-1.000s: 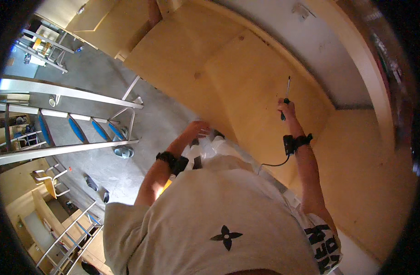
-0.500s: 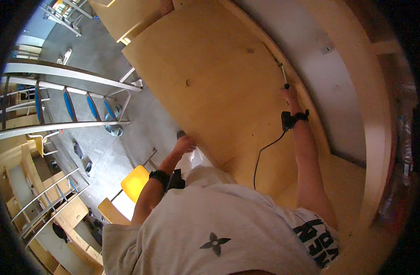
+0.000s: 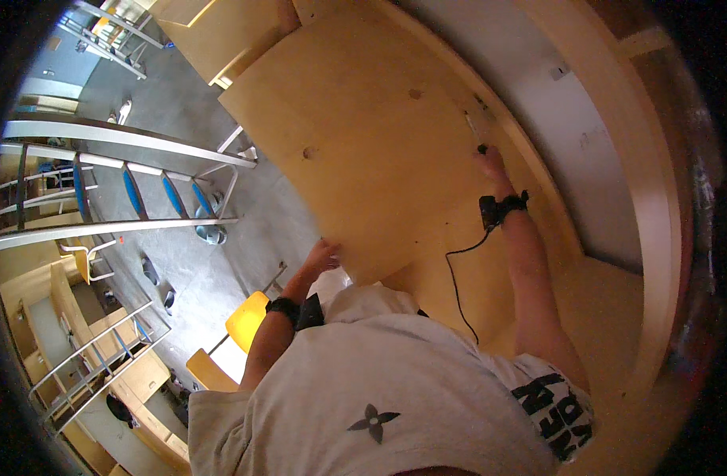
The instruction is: The person uses a screwdriver to remove screws from a wooden cabinet door, then detaches the door from the cabinet. They place the screwdriver on the cabinet and handle the detached door, preparing to install a white plastic hinge component.
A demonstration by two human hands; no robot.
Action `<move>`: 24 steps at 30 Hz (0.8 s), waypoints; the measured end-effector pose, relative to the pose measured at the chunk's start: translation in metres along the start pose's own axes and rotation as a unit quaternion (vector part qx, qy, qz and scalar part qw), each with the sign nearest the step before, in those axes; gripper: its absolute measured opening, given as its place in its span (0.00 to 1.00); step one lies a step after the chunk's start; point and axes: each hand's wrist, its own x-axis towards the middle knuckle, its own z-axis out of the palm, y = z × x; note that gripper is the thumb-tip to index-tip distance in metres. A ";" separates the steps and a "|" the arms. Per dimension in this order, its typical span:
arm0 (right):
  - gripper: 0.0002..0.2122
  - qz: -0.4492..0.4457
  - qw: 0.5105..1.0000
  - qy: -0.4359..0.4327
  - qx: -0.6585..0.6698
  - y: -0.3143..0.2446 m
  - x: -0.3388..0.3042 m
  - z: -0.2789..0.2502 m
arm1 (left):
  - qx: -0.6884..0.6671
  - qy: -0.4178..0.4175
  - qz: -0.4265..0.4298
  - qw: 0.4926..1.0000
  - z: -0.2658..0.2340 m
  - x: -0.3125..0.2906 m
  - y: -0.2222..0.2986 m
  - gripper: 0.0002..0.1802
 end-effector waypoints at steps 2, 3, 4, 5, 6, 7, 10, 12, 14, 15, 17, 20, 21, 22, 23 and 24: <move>0.19 -0.048 0.997 -0.055 -0.032 -0.013 -0.012 0.006 | -0.043 0.006 0.010 0.999 -0.005 -0.010 -0.001 0.21; 0.18 -0.073 0.993 -0.084 -0.049 -0.019 -0.015 0.008 | -0.057 0.008 0.021 0.998 -0.008 -0.016 -0.002 0.20; 0.18 -0.066 0.993 -0.089 -0.037 -0.024 -0.019 0.010 | -0.072 0.010 0.032 0.997 -0.010 -0.019 -0.002 0.19; 0.19 -0.059 0.993 -0.095 -0.025 -0.029 -0.021 0.011 | -0.078 0.020 0.028 0.996 -0.012 -0.022 -0.002 0.19; 0.20 -0.052 0.993 -0.101 -0.012 -0.032 -0.023 0.012 | -0.086 0.030 0.025 0.996 -0.013 -0.024 -0.003 0.19; 0.23 -0.031 0.995 -0.077 -0.051 -0.035 -0.023 0.014 | -0.093 0.041 0.022 0.995 -0.015 -0.025 -0.003 0.18; 0.29 -0.010 0.995 -0.054 -0.081 -0.040 -0.021 0.019 | -0.120 0.027 0.026 0.992 -0.018 -0.026 -0.007 0.19; 0.28 0.004 0.995 -0.092 -0.023 -0.038 -0.020 0.021 | -0.106 0.016 0.037 0.993 -0.019 -0.027 -0.013 0.21; 0.27 0.006 0.993 -0.112 -0.041 -0.037 -0.020 0.021 | -0.098 -0.010 0.028 0.995 -0.020 -0.028 -0.018 0.22; 0.26 0.040 0.990 -0.120 -0.068 -0.035 -0.020 0.019 | -0.098 -0.037 0.018 0.994 -0.020 -0.030 -0.022 0.21; 0.23 0.108 0.978 -0.130 -0.123 -0.032 -0.022 0.013 | -0.099 -0.065 -0.005 0.993 -0.018 -0.033 -0.030 0.21; 0.23 0.003 0.994 -0.082 -0.068 -0.028 -0.034 0.005 | -0.099 -0.059 -0.026 0.993 -0.016 -0.029 -0.035 0.22; 0.23 -0.029 0.996 -0.065 -0.044 -0.027 -0.039 0.004 | -0.099 -0.050 -0.027 0.994 -0.017 -0.027 -0.036 0.23; 0.24 -0.053 0.995 -0.080 -0.012 -0.027 -0.044 0.003 | -0.095 -0.031 -0.029 0.995 -0.019 -0.024 -0.037 0.24; 0.25 -0.038 0.994 -0.106 0.003 -0.025 -0.049 0.001 | -0.107 -0.021 -0.014 0.994 -0.020 -0.021 -0.037 0.23; 0.27 -0.002 0.996 -0.093 0.014 -0.023 -0.056 0.003 | -0.115 -0.003 0.001 0.993 -0.023 -0.018 -0.038 0.22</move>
